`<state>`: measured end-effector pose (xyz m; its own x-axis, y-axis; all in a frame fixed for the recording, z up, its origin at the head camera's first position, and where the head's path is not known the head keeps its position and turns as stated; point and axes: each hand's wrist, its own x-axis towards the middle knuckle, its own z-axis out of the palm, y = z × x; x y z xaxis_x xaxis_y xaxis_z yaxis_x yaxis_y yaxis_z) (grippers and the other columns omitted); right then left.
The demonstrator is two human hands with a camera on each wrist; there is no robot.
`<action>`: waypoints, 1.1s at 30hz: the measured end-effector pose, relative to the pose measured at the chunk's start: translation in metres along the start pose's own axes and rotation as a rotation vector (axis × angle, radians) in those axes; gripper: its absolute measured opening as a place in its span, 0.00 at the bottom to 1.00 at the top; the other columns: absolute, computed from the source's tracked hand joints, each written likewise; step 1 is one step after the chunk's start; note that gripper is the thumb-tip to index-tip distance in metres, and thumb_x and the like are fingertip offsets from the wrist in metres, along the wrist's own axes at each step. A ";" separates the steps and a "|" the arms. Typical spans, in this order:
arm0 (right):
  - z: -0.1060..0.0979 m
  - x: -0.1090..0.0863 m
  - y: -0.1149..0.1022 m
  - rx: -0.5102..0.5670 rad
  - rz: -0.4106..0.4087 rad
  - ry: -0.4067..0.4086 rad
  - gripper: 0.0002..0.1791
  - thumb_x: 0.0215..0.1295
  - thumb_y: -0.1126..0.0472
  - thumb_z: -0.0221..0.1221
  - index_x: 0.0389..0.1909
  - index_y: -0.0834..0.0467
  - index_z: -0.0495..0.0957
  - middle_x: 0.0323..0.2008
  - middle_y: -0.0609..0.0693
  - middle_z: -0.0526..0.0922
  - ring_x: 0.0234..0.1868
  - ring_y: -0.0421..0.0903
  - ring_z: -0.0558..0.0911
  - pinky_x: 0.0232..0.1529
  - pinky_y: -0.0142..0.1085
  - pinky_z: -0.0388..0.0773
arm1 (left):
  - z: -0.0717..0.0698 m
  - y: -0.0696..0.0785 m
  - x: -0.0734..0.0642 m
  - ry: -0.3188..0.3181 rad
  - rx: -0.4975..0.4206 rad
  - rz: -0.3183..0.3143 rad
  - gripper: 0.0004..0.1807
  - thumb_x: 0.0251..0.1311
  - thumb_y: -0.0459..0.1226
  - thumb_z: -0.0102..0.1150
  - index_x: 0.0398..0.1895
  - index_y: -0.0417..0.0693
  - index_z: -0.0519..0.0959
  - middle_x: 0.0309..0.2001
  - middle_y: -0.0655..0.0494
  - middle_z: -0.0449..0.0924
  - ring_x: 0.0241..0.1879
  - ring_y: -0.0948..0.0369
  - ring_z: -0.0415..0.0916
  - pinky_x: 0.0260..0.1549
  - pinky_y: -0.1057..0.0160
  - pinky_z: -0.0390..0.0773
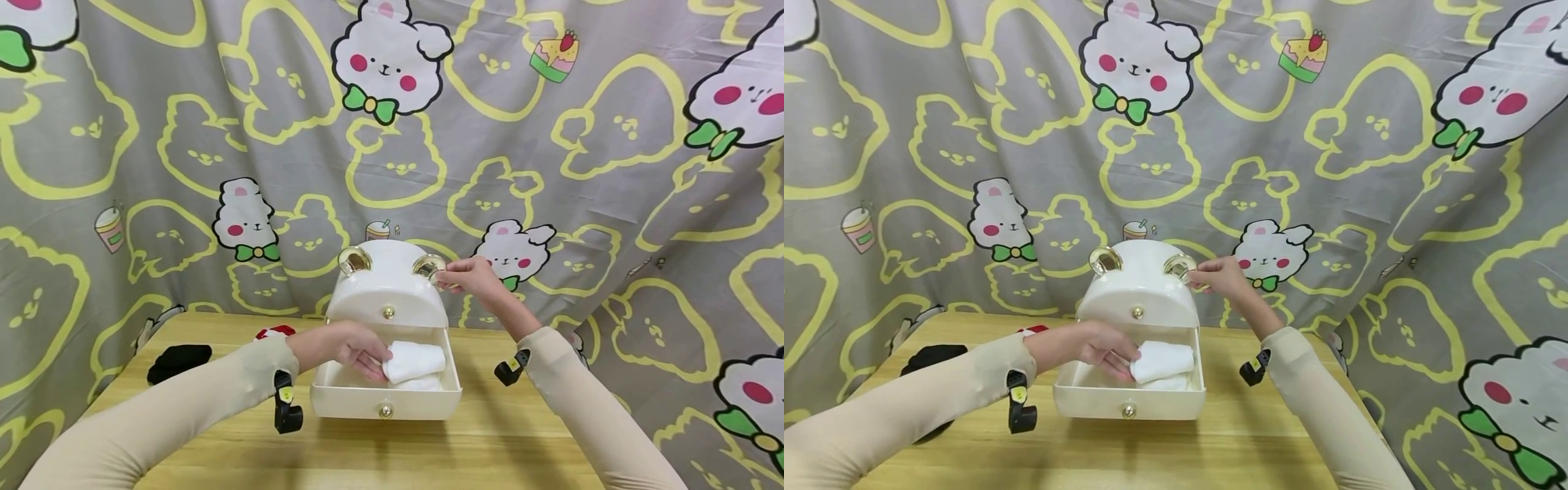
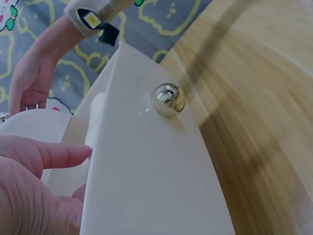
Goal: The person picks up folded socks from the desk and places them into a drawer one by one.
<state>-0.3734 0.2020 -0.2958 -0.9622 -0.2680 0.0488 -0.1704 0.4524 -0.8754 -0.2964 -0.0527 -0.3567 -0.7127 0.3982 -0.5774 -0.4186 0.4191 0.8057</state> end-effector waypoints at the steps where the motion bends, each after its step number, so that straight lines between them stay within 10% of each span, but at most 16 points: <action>1: 0.000 0.000 0.000 -0.002 -0.001 0.000 0.17 0.69 0.55 0.65 0.48 0.65 0.86 0.33 0.45 0.89 0.41 0.42 0.87 0.44 0.33 0.85 | 0.000 0.000 -0.001 -0.001 -0.002 0.002 0.07 0.73 0.30 0.51 0.49 0.35 0.75 0.42 0.43 0.84 0.33 0.57 0.85 0.55 0.57 0.84; 11: 0.000 0.000 0.000 -0.004 0.008 0.000 0.17 0.70 0.54 0.65 0.49 0.64 0.86 0.33 0.45 0.89 0.43 0.45 0.87 0.43 0.32 0.86 | -0.006 -0.001 -0.008 0.003 -0.030 0.037 0.16 0.70 0.27 0.53 0.58 0.29 0.72 0.52 0.34 0.84 0.33 0.57 0.85 0.51 0.59 0.86; 20: 0.000 -0.001 0.000 -0.029 -0.015 -0.005 0.19 0.70 0.54 0.65 0.49 0.66 0.85 0.36 0.49 0.90 0.46 0.50 0.87 0.44 0.33 0.85 | -0.016 0.005 -0.024 0.019 -0.042 0.072 0.17 0.71 0.30 0.52 0.57 0.27 0.75 0.58 0.30 0.80 0.52 0.45 0.85 0.56 0.53 0.84; 33: 0.000 -0.001 0.000 -0.006 -0.012 -0.003 0.18 0.70 0.55 0.65 0.49 0.67 0.85 0.36 0.50 0.90 0.40 0.44 0.87 0.43 0.32 0.85 | -0.077 0.009 -0.073 0.102 0.014 0.201 0.24 0.73 0.37 0.54 0.67 0.31 0.71 0.55 0.41 0.85 0.49 0.55 0.87 0.56 0.57 0.84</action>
<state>-0.3726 0.2025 -0.2960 -0.9595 -0.2756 0.0576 -0.1829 0.4545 -0.8718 -0.2913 -0.1410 -0.2969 -0.8343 0.3909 -0.3887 -0.2552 0.3511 0.9009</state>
